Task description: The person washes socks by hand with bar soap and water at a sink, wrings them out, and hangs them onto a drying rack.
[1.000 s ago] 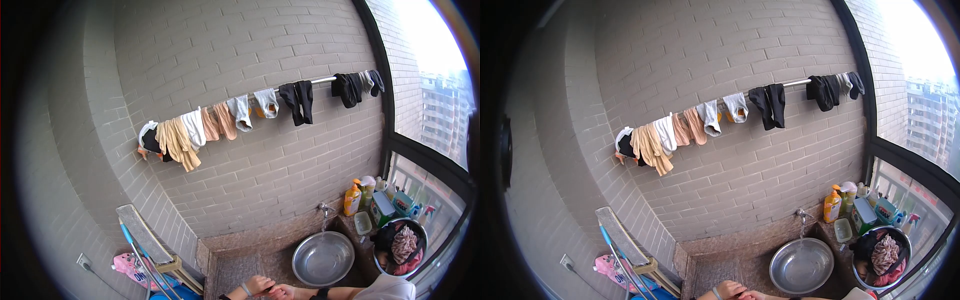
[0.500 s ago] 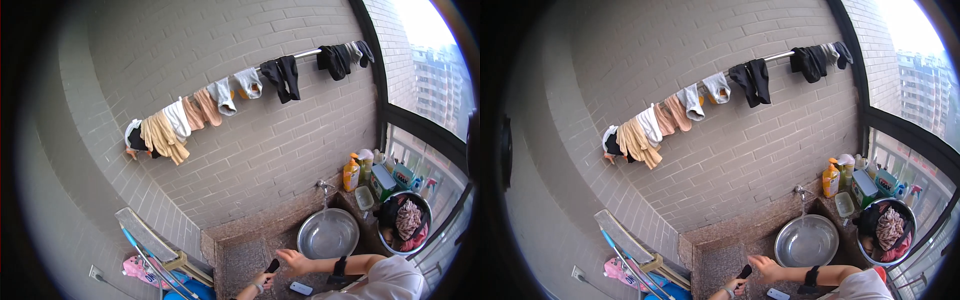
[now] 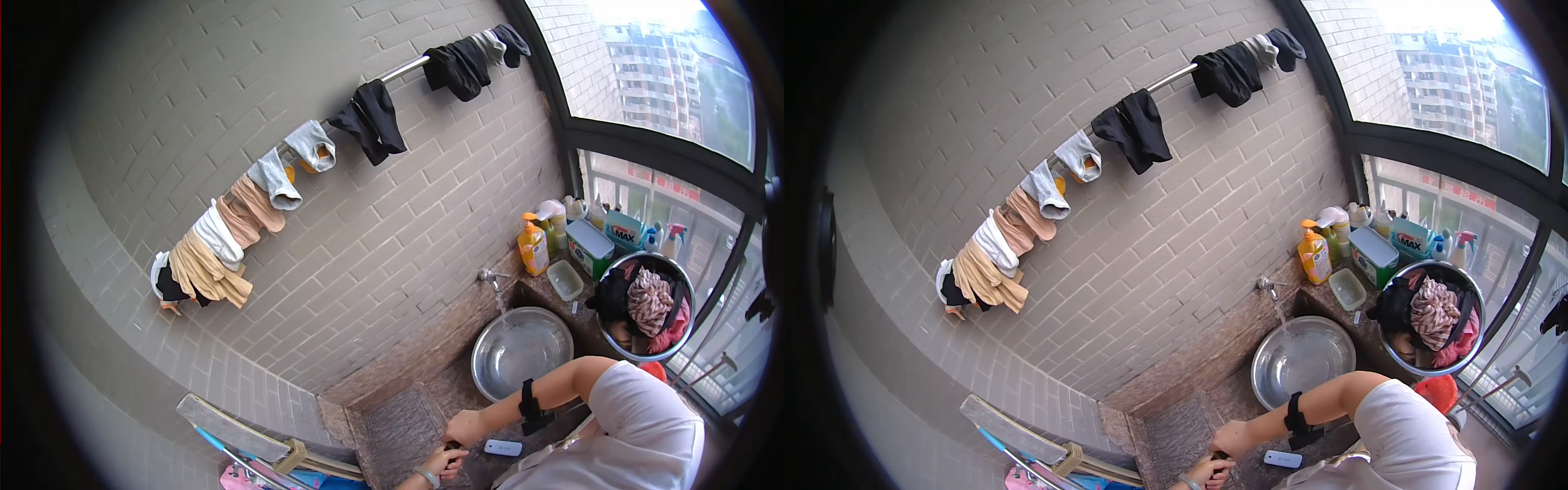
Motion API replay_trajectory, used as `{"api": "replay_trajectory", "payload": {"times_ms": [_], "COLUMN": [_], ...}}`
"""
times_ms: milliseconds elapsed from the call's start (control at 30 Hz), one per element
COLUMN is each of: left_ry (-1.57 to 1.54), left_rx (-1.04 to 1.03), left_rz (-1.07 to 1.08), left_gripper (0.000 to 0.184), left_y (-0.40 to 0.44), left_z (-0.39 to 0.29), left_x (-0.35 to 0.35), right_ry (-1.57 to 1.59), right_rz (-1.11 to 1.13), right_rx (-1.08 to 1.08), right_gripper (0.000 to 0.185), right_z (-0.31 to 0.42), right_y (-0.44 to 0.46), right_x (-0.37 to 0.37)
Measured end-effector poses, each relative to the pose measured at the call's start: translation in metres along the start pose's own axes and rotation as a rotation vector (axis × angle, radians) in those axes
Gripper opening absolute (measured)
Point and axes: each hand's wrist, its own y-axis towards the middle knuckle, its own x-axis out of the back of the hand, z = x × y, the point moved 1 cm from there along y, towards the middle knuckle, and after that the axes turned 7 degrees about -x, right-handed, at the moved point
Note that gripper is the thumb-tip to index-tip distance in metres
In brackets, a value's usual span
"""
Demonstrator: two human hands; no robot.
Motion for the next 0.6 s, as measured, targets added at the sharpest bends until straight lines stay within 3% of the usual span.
{"api": "replay_trajectory", "payload": {"times_ms": [33, 100, 133, 167, 233, 267, 367, 433, 500, 533, 600], "left_ry": [0.001, 0.965, 1.299, 1.301, 1.572, 1.622, 1.804, 1.866, 2.007, 1.999, 1.975], "left_rx": [0.0, -0.43, -0.441, -0.441, -0.825, -0.461, -0.39, -0.459, -0.906, -0.896, -1.128], "left_rz": [-0.012, -0.326, -0.296, -0.307, -0.27, -0.23, -0.105, -0.071, 0.002, 0.026, 0.187], "left_gripper": [0.035, 0.033, 0.034, 0.034, 0.015, 0.023, 0.035, 0.034, 0.024, 0.024, 0.024], "left_y": [0.001, 0.007, 0.024, 0.006, -0.038, -0.059, -0.038, -0.032, -0.038, -0.038, -0.037], "left_z": [0.006, 0.027, 0.041, 0.03, 0.009, -0.017, -0.023, -0.028, -0.053, -0.061, -0.077], "left_x": [-0.001, 0.007, 0.029, 0.012, -0.043, -0.074, -0.038, -0.026, -0.033, -0.033, -0.034], "right_ry": [0.055, 0.428, 0.587, 0.582, 1.007, 0.997, 1.295, 1.526, 1.616, 1.68, 1.765], "right_rz": [0.085, 0.119, 0.096, 0.095, 0.788, 0.793, 0.927, 1.008, 1.018, 1.03, 1.039], "right_rx": [-0.075, 0.016, 0.09, 0.099, -0.381, -0.383, -0.477, -0.54, -0.605, -0.615, -0.624], "right_gripper": [0.024, 0.019, 0.013, 0.013, 0.016, 0.016, 0.02, 0.025, 0.03, 0.03, 0.03], "right_z": [0.001, -0.001, -0.004, -0.003, 0.001, -0.001, 0.002, 0.01, 0.021, 0.028, 0.032], "right_y": [0.002, -0.003, -0.003, -0.004, -0.012, -0.013, -0.012, -0.016, -0.02, -0.022, -0.024], "right_x": [-0.012, -0.049, -0.071, -0.078, -0.094, -0.091, -0.083, -0.081, -0.056, -0.04, -0.023]}}
